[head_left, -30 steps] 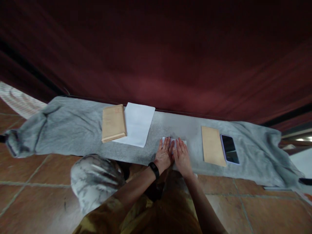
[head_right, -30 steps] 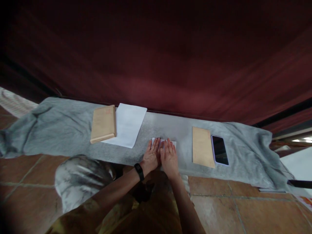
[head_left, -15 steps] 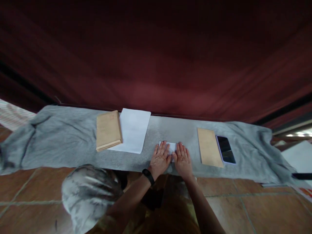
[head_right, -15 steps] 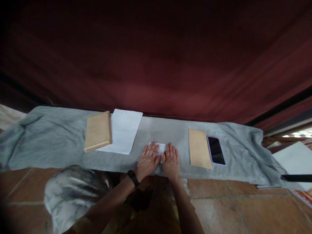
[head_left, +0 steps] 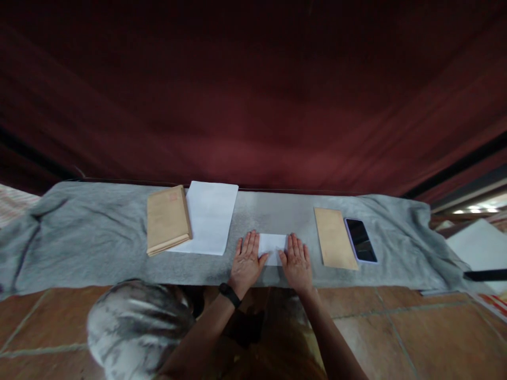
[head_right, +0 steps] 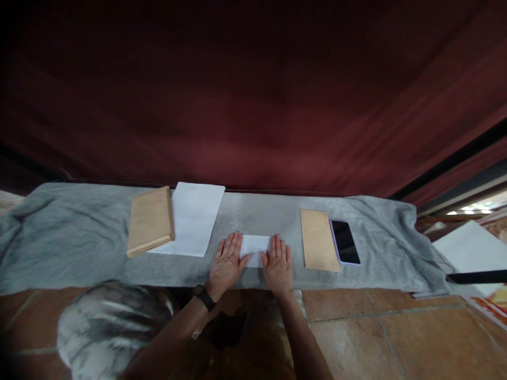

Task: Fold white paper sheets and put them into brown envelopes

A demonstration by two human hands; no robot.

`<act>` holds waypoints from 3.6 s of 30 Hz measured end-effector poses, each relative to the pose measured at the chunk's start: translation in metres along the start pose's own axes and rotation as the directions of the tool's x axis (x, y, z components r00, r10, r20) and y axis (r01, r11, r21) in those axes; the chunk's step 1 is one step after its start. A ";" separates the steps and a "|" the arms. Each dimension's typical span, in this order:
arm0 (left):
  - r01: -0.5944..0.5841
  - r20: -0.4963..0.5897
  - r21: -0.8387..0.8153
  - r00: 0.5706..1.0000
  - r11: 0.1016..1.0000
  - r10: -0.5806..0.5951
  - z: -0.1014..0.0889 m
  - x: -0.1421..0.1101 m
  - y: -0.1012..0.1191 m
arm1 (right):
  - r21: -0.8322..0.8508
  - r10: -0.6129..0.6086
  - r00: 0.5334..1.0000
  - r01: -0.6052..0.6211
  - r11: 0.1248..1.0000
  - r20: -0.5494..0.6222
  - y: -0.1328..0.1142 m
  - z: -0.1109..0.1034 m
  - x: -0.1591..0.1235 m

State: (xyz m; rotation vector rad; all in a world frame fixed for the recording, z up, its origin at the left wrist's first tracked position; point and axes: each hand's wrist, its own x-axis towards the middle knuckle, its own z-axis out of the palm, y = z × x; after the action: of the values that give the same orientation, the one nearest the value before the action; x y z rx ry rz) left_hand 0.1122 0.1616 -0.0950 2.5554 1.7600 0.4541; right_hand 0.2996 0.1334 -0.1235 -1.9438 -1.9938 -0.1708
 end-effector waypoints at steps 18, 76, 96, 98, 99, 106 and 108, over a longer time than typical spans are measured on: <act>0.022 0.021 0.003 1.000 1.000 -0.022 -0.004 -0.013 -0.010 | 0.130 -0.141 0.989 0.135 0.982 0.039 -0.044 -0.017 -0.027; -0.305 0.187 0.116 0.941 0.945 0.281 -0.046 -0.013 0.014 | 0.137 -0.047 0.999 0.043 0.990 0.027 -0.005 -0.031 -0.046; 0.356 0.231 -0.886 0.895 0.298 -0.381 -0.027 0.013 -0.007 | 0.694 0.319 0.930 -0.352 0.628 0.183 0.014 -0.040 0.008; 0.372 0.247 -0.872 0.895 0.317 -0.371 -0.013 0.005 -0.008 | 0.645 0.352 0.920 -0.374 0.666 0.170 0.015 -0.037 0.010; 0.371 0.245 -0.862 0.901 0.344 -0.357 -0.008 0.002 -0.008 | 0.626 0.364 0.916 -0.383 0.679 0.166 0.016 -0.036 0.011; 0.185 0.003 -0.659 0.970 0.729 -0.244 -0.003 -0.004 0.004 | 0.154 0.266 0.958 -0.280 0.947 0.104 0.009 -0.032 0.016; 0.144 -0.028 -0.576 0.980 0.805 -0.196 -0.004 -0.004 0.008 | 0.065 0.242 0.966 -0.248 0.967 0.092 0.008 -0.029 0.016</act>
State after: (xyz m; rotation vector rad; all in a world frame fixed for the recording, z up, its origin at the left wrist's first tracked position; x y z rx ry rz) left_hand 0.1168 0.1544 -0.0908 1.9641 1.5422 0.9340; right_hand 0.3121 0.1391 -0.0921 -2.1579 -1.7597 0.0485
